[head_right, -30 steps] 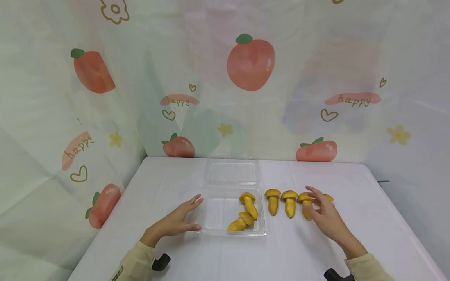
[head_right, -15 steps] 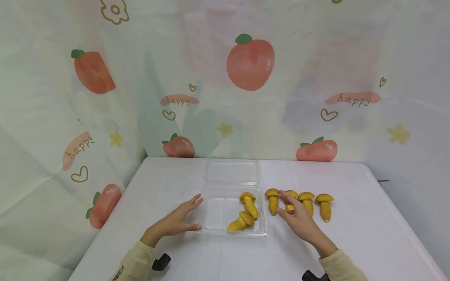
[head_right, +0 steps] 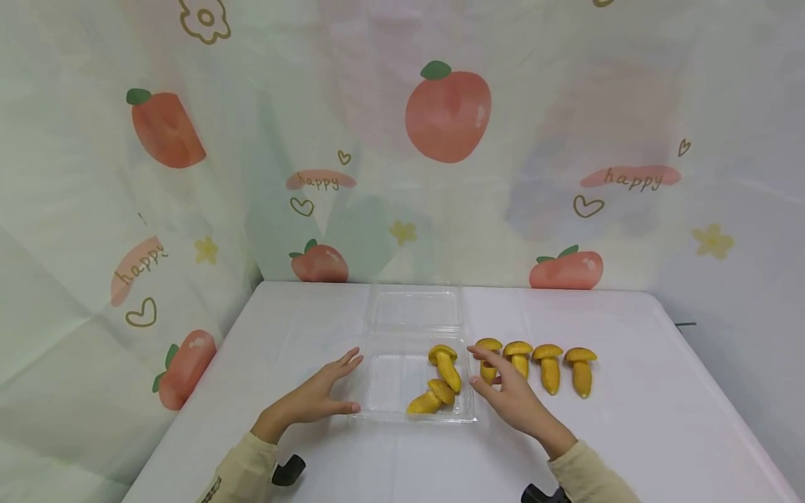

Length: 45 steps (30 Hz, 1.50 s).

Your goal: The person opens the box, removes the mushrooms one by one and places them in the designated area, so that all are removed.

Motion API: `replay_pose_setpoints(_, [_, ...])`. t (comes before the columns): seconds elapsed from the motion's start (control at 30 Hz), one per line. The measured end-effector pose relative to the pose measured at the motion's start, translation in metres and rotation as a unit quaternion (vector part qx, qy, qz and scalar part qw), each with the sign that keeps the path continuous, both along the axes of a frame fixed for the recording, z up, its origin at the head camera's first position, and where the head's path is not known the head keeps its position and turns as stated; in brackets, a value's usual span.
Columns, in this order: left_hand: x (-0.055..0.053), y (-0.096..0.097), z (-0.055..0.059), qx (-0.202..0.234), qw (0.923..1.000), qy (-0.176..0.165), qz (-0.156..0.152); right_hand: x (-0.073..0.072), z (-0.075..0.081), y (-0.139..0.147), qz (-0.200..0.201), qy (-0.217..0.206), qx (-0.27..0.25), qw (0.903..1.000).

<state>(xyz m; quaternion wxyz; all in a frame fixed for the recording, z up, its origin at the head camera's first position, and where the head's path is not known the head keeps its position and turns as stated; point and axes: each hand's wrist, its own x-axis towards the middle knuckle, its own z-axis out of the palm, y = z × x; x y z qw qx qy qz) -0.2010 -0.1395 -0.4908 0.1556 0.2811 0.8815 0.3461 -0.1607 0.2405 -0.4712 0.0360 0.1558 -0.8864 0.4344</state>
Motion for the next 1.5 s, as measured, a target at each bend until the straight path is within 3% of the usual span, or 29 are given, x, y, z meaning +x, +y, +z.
replay_pose_setpoints(0.7, [0.000,-0.002,0.000,0.004,0.9999,0.011,-0.003,-0.007,-0.005,-0.018,0.050,0.032,-0.004,0.9983])
replay_pose_setpoints(1.07, [-0.001,-0.002,0.001,0.001,1.0000,0.007,-0.001,-0.012,-0.007,-0.020,0.073,0.014,0.007,0.9972])
replay_pose_setpoints(1.5, [-0.002,-0.001,0.000,0.002,1.0000,0.000,0.000,-0.013,-0.012,-0.030,0.055,0.019,0.057,0.9967])
